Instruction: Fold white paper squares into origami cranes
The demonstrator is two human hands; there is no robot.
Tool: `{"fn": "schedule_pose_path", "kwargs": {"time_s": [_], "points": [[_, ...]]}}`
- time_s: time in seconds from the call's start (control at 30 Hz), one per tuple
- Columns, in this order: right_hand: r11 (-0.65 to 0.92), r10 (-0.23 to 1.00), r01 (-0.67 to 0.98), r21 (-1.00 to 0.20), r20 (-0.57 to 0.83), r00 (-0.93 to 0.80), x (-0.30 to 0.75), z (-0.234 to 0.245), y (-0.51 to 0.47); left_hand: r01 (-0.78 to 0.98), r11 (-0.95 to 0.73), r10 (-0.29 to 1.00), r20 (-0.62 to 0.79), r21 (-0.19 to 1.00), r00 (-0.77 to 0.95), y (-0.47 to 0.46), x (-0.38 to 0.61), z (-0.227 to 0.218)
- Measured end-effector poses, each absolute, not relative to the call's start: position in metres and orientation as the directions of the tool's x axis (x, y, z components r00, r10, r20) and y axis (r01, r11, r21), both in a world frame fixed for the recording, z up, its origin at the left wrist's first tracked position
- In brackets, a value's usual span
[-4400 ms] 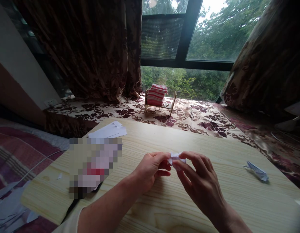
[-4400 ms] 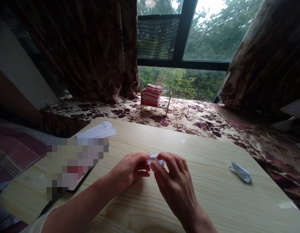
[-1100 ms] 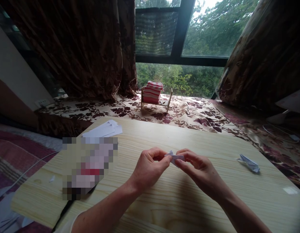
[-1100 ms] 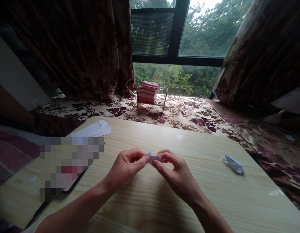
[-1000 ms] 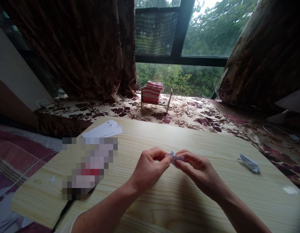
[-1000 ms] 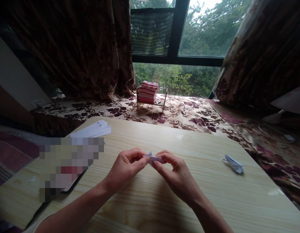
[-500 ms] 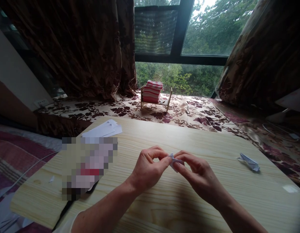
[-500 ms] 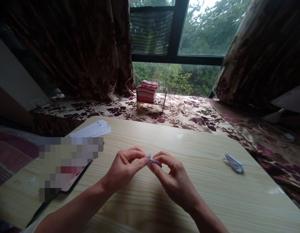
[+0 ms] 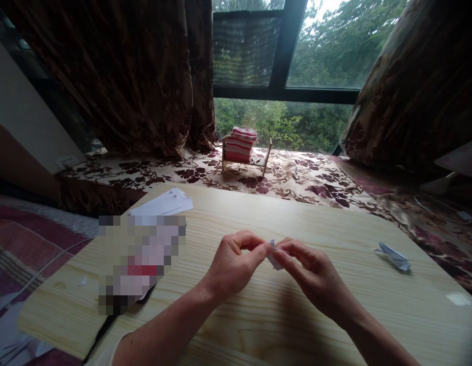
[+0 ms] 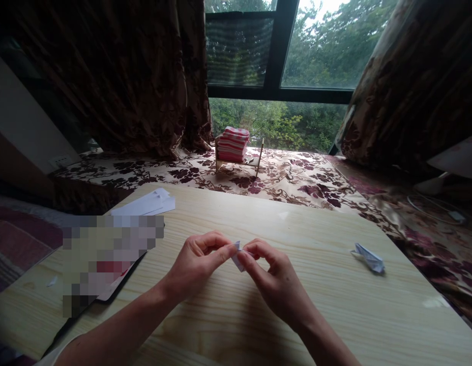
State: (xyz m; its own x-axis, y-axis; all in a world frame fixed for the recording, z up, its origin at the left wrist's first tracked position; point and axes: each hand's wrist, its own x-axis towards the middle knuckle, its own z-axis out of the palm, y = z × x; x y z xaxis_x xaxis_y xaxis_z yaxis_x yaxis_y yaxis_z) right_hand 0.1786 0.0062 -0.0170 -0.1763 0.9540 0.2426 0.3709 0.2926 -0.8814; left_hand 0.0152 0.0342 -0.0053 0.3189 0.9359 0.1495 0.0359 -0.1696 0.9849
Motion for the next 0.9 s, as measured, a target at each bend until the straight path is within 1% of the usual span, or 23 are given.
{"fn": "schedule_pose_path", "kwargs": {"time_s": [0.1, 0.17, 0.23, 0.37, 0.47, 0.6, 0.67, 0.7, 0.73, 0.77, 0.8, 0.83, 0.87, 0.9], "points": [[0.312, 0.947, 0.384, -0.869, 0.254, -0.196, 0.178, -0.017, 0.006, 0.064, -0.193, 0.939, 0.166, 0.979, 0.302, 0.034, 0.015, -0.004], [0.314, 0.946, 0.402, -0.86, 0.248, -0.208, 0.177, -0.017, 0.006, 0.073, -0.173, 0.946, 0.145, 0.982, 0.289, 0.034, 0.015, -0.004], [0.308, 0.948, 0.41, -0.858, 0.237, -0.215, 0.177, -0.016, 0.005, 0.052, -0.125, 0.952, 0.105, 0.991, 0.287, 0.034, 0.015, -0.003], [0.318, 0.943, 0.393, -0.862, 0.245, -0.226, 0.174, -0.013, 0.001, -0.058, 0.006, 0.932, 0.015, 0.998, 0.362, 0.035, 0.014, -0.004], [0.314, 0.946, 0.387, -0.867, 0.25, -0.206, 0.173, -0.012, -0.001, -0.126, 0.082, 0.92, -0.026, 0.989, 0.39, 0.036, 0.014, -0.007], [0.274, 0.96, 0.392, -0.879, 0.227, -0.161, 0.173, -0.016, 0.001, -0.114, 0.103, 0.915, -0.049, 0.988, 0.4, 0.038, 0.018, -0.011], [0.258, 0.965, 0.393, -0.883, 0.216, -0.147, 0.173, -0.019, 0.003, -0.035, 0.055, 0.918, -0.037, 0.998, 0.395, 0.037, 0.016, -0.008], [0.251, 0.967, 0.395, -0.884, 0.213, -0.14, 0.174, -0.021, 0.003, 0.036, -0.003, 0.924, -0.011, 0.999, 0.381, 0.036, 0.012, -0.005], [0.246, 0.969, 0.397, -0.884, 0.211, -0.13, 0.174, -0.023, 0.004, 0.13, -0.084, 0.929, 0.031, 0.988, 0.368, 0.034, 0.005, -0.001], [0.242, 0.97, 0.4, -0.884, 0.212, -0.117, 0.175, -0.024, 0.004, 0.249, -0.191, 0.938, 0.102, 0.949, 0.331, 0.031, -0.006, 0.002], [0.236, 0.972, 0.403, -0.884, 0.212, -0.103, 0.176, -0.026, 0.005, 0.369, -0.309, 0.932, 0.201, 0.877, 0.303, 0.028, -0.02, 0.006], [0.23, 0.973, 0.404, -0.886, 0.211, -0.09, 0.178, -0.027, 0.005, 0.485, -0.399, 0.914, 0.294, 0.778, 0.281, 0.024, -0.037, 0.008], [0.223, 0.975, 0.404, -0.887, 0.209, -0.079, 0.179, -0.029, 0.006, 0.604, -0.437, 0.898, 0.365, 0.667, 0.246, 0.02, -0.056, 0.01], [0.216, 0.976, 0.404, -0.889, 0.205, -0.071, 0.18, -0.03, 0.006, 0.714, -0.428, 0.886, 0.413, 0.555, 0.21, 0.016, -0.077, 0.01]]}}
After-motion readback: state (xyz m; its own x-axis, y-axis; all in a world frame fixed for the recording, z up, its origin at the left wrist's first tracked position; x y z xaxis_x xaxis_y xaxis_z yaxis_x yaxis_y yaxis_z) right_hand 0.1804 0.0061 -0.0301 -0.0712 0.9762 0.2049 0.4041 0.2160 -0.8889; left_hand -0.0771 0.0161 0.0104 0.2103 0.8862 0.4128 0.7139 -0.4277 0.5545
